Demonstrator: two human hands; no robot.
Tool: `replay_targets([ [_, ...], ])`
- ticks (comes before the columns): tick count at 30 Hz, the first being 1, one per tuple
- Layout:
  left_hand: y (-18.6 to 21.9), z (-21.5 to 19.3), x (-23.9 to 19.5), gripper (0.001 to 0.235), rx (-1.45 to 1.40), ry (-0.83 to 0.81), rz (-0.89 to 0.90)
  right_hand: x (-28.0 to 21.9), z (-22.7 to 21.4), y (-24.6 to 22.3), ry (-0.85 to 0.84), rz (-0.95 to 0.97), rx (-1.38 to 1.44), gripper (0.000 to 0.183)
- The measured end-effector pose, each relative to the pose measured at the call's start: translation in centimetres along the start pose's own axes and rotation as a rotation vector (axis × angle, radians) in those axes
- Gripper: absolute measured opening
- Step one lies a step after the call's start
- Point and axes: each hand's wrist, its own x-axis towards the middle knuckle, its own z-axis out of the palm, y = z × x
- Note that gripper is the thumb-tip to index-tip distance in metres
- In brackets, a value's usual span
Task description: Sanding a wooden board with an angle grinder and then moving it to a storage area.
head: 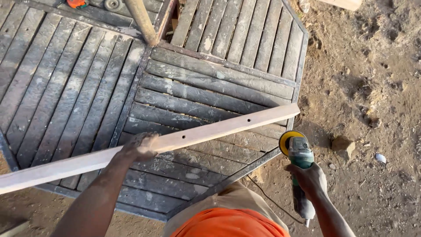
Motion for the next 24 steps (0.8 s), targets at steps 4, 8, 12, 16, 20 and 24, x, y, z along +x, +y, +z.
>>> replay_targets([
  [4, -0.1, -0.8, 0.0, 0.103, -0.077, -0.214, -0.062, -2.3, 1.4, -0.9, 0.000, -0.082, 0.180, 0.040],
  [8, -1.4, 0.7, 0.4, 0.107, -0.195, -0.247, -0.035, -6.8, 1.9, -4.1, -0.046, -0.086, -0.199, 0.055],
  [12, -1.4, 2.8, 2.0, 0.113, 0.038, -0.087, 0.060, -11.2, 3.6, -7.8, -0.157, -0.232, -0.331, 0.058],
  [16, 0.1, 2.8, -0.3, 0.116, 0.069, -0.115, 0.003, -14.9, 6.5, -11.0, -0.254, -0.337, -0.387, 0.060],
  [20, -1.6, 5.1, 0.4, 0.098, 0.030, 0.250, 0.206, -17.1, 9.7, -13.4, -0.370, -0.456, -0.441, 0.067],
  [24, -1.2, 3.9, -0.8, 0.097, -0.071, 0.277, 0.243, -17.8, 11.6, -15.0, -0.417, -0.564, -0.519, 0.067],
])
